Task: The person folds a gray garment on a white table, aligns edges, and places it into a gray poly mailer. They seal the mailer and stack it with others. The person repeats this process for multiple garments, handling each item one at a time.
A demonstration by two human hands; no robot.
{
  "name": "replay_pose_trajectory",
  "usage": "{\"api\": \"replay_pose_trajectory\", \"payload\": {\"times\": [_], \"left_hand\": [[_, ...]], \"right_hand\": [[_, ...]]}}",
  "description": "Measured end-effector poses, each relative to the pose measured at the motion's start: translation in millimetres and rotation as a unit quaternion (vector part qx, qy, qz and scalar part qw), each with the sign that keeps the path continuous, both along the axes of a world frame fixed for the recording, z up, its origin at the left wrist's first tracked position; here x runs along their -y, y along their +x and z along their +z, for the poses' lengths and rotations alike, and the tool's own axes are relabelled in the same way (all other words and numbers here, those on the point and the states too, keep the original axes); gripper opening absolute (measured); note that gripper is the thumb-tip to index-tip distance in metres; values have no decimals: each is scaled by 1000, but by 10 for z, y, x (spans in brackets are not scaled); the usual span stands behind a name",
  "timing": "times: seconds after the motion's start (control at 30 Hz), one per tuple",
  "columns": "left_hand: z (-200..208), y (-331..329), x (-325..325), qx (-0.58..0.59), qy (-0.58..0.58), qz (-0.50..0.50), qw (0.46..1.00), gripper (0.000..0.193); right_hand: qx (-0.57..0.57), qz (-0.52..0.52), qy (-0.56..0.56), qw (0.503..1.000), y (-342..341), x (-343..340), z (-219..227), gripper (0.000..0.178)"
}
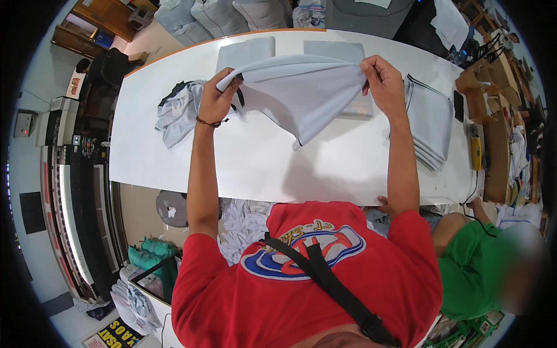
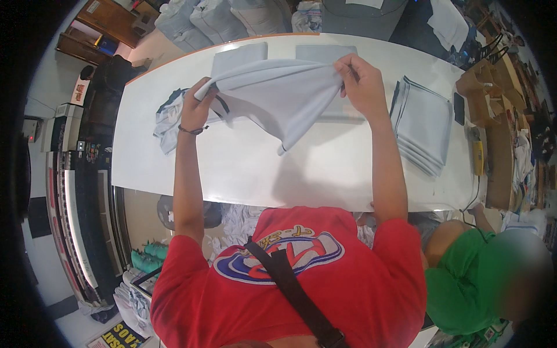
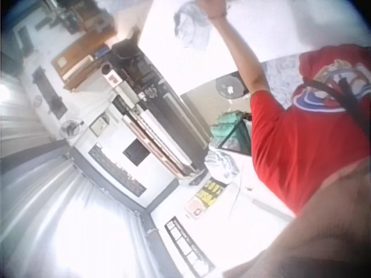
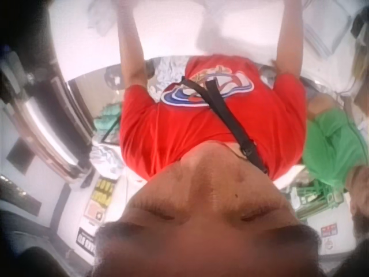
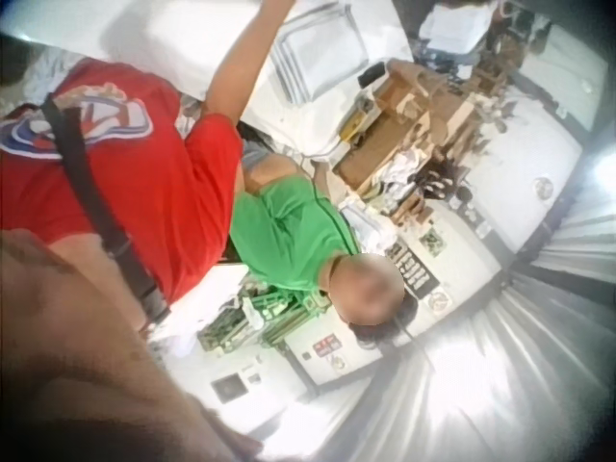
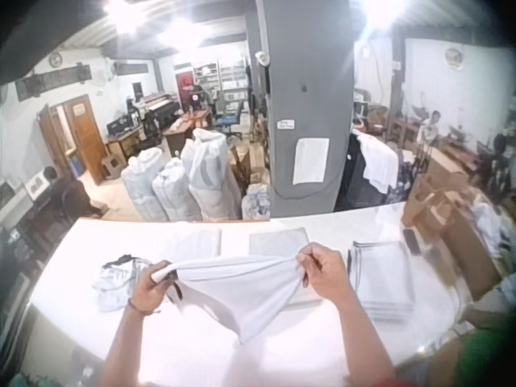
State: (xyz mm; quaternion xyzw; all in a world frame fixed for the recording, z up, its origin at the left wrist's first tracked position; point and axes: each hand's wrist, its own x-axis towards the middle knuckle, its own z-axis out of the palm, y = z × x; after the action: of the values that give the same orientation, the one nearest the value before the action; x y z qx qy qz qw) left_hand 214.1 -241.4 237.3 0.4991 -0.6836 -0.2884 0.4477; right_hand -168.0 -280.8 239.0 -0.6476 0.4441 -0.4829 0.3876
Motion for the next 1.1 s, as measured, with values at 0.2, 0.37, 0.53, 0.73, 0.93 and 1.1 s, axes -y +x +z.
{"api": "replay_pose_trajectory", "payload": {"times": [0.2,0.37,0.53,0.73,0.93,1.1], "left_hand": [[374,111,-9,-36,24,3,999,8],[642,-147,400,66,89,-41,993,21],[-521,-350,1053,269,-67,-34,960,26],[-1698,-42,352,160,148,14,976,27],[-2431,394,-481,128,271,142,943,26],[-2612,275,-649,74,280,217,932,24]], "right_hand": [[140,47,94,985,61,-458,-1,21],[219,43,211,952,45,-877,-403,22],[187,-64,259,945,-90,-1258,-1547,24],[-157,-200,207,945,-487,-1894,-2787,22],[-141,-164,107,970,-122,-1204,-2563,18],[-234,-148,-32,960,440,-336,-2438,15]]}}
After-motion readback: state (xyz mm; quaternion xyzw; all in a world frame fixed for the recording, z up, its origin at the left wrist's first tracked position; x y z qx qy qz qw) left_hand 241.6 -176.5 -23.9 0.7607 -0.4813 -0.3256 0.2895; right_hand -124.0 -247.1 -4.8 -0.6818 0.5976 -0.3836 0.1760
